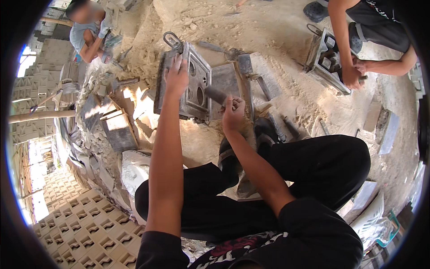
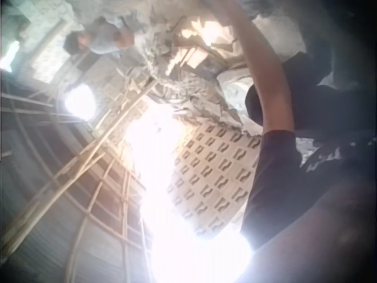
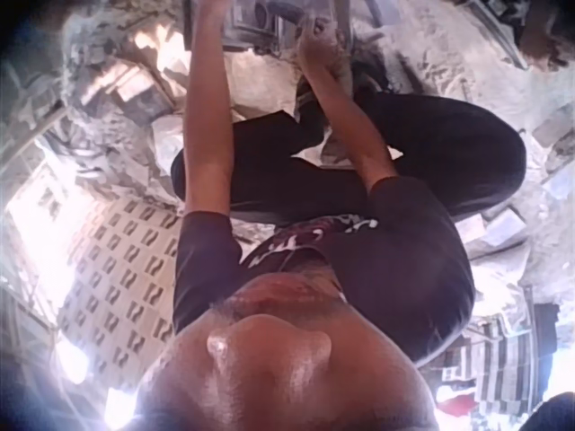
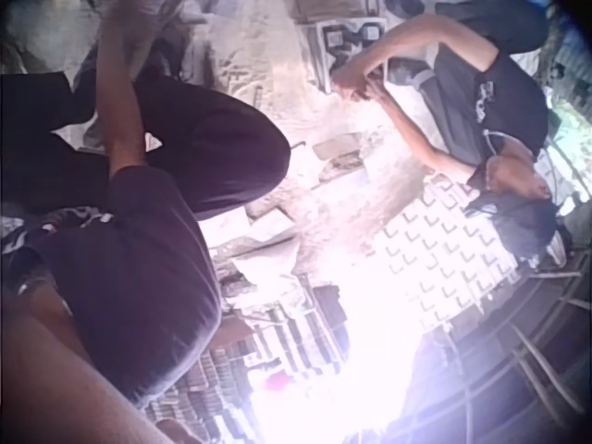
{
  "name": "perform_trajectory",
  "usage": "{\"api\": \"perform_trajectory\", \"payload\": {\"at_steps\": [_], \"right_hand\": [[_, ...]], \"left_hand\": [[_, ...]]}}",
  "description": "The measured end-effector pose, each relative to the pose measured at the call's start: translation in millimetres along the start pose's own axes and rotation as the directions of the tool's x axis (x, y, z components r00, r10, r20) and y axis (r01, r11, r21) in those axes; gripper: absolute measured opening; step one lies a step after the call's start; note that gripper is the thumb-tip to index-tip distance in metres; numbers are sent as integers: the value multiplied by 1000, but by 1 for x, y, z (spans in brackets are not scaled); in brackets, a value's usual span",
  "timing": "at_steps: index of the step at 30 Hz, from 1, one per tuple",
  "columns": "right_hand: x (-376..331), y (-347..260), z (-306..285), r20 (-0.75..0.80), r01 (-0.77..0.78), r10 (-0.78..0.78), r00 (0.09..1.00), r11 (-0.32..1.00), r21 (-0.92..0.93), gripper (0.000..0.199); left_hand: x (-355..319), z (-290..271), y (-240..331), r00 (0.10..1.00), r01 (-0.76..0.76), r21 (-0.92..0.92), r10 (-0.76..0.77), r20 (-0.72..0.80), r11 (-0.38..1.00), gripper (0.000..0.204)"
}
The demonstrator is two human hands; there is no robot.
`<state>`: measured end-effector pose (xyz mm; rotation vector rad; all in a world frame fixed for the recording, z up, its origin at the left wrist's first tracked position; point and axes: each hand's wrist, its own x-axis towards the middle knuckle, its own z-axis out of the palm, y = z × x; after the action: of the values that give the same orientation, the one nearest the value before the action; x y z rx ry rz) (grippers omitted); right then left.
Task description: The person fills a square mold with sand-like material, compacts it by hand and with a flat tool, and uses a hammer-like tool to tap the sides of the mold.
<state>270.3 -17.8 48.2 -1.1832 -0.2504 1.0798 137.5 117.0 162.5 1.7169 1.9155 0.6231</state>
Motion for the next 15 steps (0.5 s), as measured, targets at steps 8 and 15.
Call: {"api": "perform_trajectory", "payload": {"at_steps": [8,15], "right_hand": [[-17,-31,15,394,91,-75,916,996,-21,24],[9,-71,23,588,536,-263,765,766,-355,27]], "left_hand": [[-1,-1,3,1000,3,7,-3,0,1000,54],[-3,-2,3,1000,-5,27,5,-4,1000,53]]}}
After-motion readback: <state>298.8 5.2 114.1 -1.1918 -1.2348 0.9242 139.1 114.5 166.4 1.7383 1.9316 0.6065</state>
